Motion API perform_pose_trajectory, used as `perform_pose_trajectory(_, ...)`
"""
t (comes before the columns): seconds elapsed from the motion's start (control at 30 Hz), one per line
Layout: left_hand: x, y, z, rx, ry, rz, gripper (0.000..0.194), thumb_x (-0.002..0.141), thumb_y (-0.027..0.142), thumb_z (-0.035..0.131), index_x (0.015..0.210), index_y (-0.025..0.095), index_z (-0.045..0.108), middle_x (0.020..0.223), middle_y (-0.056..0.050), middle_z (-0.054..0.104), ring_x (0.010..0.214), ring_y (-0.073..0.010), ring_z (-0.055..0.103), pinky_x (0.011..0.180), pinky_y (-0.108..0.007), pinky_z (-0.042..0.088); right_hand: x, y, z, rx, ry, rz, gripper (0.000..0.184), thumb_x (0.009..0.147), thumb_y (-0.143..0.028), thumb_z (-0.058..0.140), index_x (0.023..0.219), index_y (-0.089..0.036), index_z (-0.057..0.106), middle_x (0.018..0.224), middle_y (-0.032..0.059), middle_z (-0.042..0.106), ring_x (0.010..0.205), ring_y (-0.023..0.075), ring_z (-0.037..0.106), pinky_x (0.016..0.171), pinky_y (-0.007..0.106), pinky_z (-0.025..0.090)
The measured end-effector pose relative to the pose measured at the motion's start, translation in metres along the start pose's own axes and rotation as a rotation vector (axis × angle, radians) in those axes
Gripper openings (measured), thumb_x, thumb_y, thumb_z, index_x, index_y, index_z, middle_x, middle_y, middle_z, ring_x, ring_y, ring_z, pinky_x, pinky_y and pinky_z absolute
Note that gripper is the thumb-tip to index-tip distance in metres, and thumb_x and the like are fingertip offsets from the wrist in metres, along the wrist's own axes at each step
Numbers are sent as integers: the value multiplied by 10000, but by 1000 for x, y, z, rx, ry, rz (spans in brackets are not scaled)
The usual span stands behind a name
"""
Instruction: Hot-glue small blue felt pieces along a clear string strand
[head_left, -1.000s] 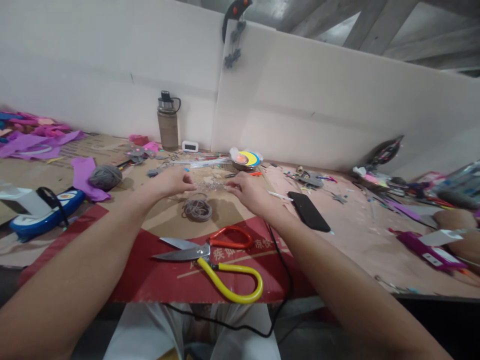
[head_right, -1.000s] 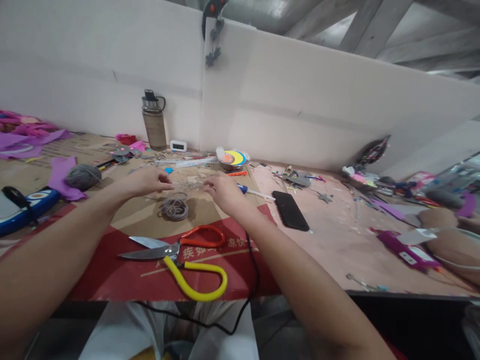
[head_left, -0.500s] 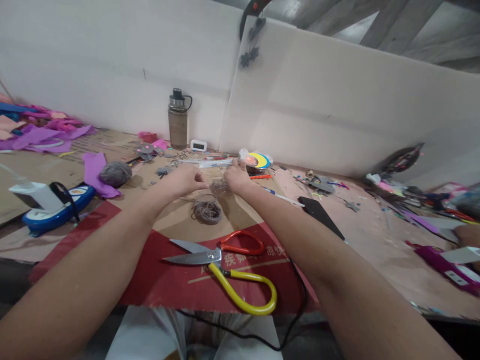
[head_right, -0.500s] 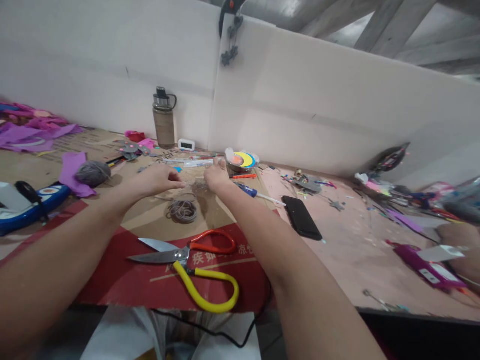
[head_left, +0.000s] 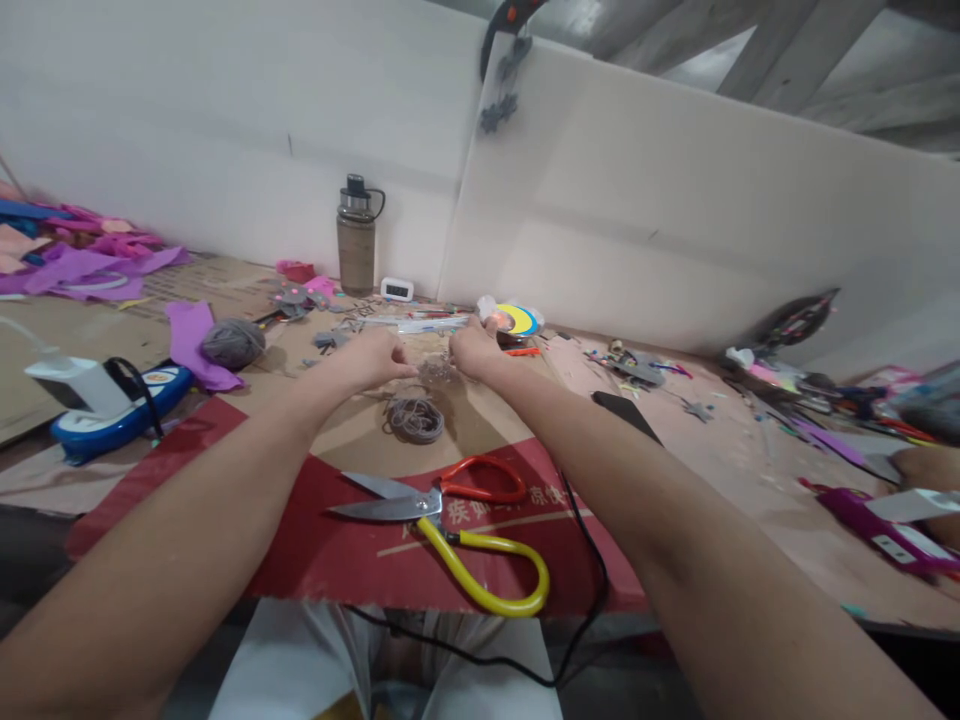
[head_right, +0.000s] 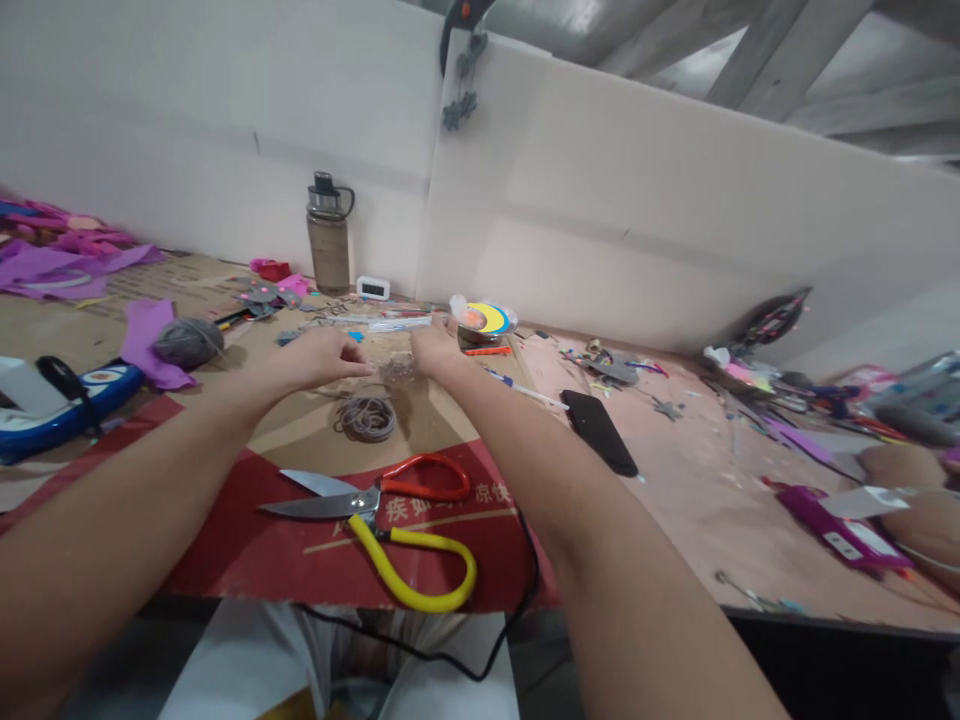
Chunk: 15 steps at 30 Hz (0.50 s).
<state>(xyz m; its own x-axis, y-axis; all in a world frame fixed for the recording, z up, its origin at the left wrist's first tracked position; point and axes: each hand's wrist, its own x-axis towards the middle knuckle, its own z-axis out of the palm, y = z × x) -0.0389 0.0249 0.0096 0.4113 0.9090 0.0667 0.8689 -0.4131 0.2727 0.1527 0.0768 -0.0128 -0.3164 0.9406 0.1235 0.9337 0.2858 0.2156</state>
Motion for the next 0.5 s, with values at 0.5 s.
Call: perform_pose_trajectory(0.5,-2,2,-1,7,-13,-28,318,782,397,599,838,123,749,741,-74,693,656,-154,558,588,-252,343,0,-4,-3,325,47,-35,224,638,-104,684,491,-135,518,608,109,574,1059,328,498,922,545,338)
